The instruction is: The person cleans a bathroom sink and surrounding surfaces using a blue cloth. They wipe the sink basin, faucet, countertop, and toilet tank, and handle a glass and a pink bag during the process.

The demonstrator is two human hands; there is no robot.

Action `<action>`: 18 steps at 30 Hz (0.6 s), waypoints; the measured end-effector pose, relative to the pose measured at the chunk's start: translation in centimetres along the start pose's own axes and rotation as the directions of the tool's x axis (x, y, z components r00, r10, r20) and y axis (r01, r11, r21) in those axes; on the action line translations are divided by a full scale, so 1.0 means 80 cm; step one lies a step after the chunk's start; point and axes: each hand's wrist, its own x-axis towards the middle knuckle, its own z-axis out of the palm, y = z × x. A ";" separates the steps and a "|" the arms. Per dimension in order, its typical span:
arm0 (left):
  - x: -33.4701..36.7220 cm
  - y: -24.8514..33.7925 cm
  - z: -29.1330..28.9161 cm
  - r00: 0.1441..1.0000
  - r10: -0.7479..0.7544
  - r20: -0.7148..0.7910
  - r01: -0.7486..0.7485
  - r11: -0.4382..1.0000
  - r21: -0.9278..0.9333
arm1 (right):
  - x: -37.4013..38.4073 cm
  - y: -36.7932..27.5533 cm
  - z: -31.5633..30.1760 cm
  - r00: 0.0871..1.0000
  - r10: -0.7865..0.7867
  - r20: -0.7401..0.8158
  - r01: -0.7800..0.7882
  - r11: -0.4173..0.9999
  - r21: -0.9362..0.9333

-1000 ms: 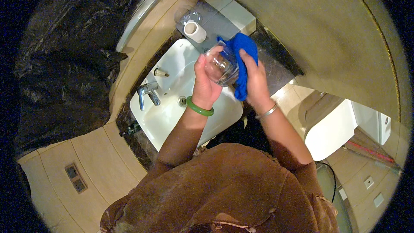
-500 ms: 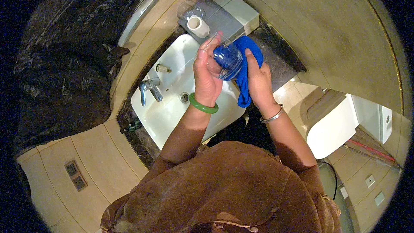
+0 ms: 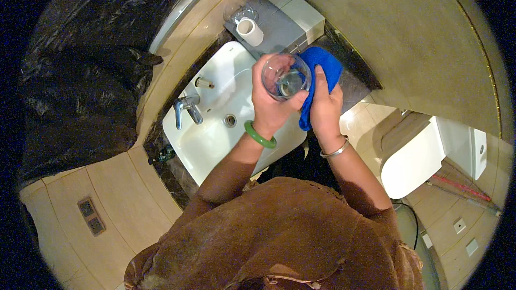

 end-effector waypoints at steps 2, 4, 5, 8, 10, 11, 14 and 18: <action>-0.007 -0.006 0.003 0.990 -0.103 -0.093 0.095 0.992 -0.086 | 0.002 0.012 -0.004 0.988 -0.140 0.060 0.146 0.983 -0.115; -0.008 -0.017 0.003 0.955 -0.229 -0.186 0.206 0.969 -0.136 | -0.018 0.005 0.016 0.926 -0.369 0.075 0.377 0.899 -0.223; -0.008 -0.018 0.002 0.946 -0.274 -0.171 0.244 0.954 -0.177 | -0.024 -0.001 0.020 0.859 -0.495 0.130 0.509 0.798 -0.322; -0.016 -0.009 -0.004 0.919 -0.372 -0.131 0.339 0.914 -0.222 | -0.007 0.012 0.004 0.844 -0.478 0.243 0.536 0.776 -0.332; -0.022 -0.006 -0.004 0.954 -0.289 -0.074 0.272 0.945 -0.182 | 0.010 0.010 0.003 0.955 -0.238 0.174 0.260 0.959 -0.113; -0.023 -0.005 -0.003 0.968 -0.248 -0.042 0.238 0.958 -0.161 | 0.021 -0.006 0.002 0.983 -0.074 0.166 0.101 0.982 -0.161; -0.014 -0.008 0.001 0.977 -0.164 -0.138 0.157 0.986 -0.057 | 0.023 0.016 -0.001 0.992 0.040 0.116 -0.030 0.996 -0.090; 0.009 -0.028 0.005 0.907 -0.250 -0.338 0.232 0.968 -0.093 | -0.025 0.032 0.021 0.917 -0.373 0.143 0.399 0.870 -0.289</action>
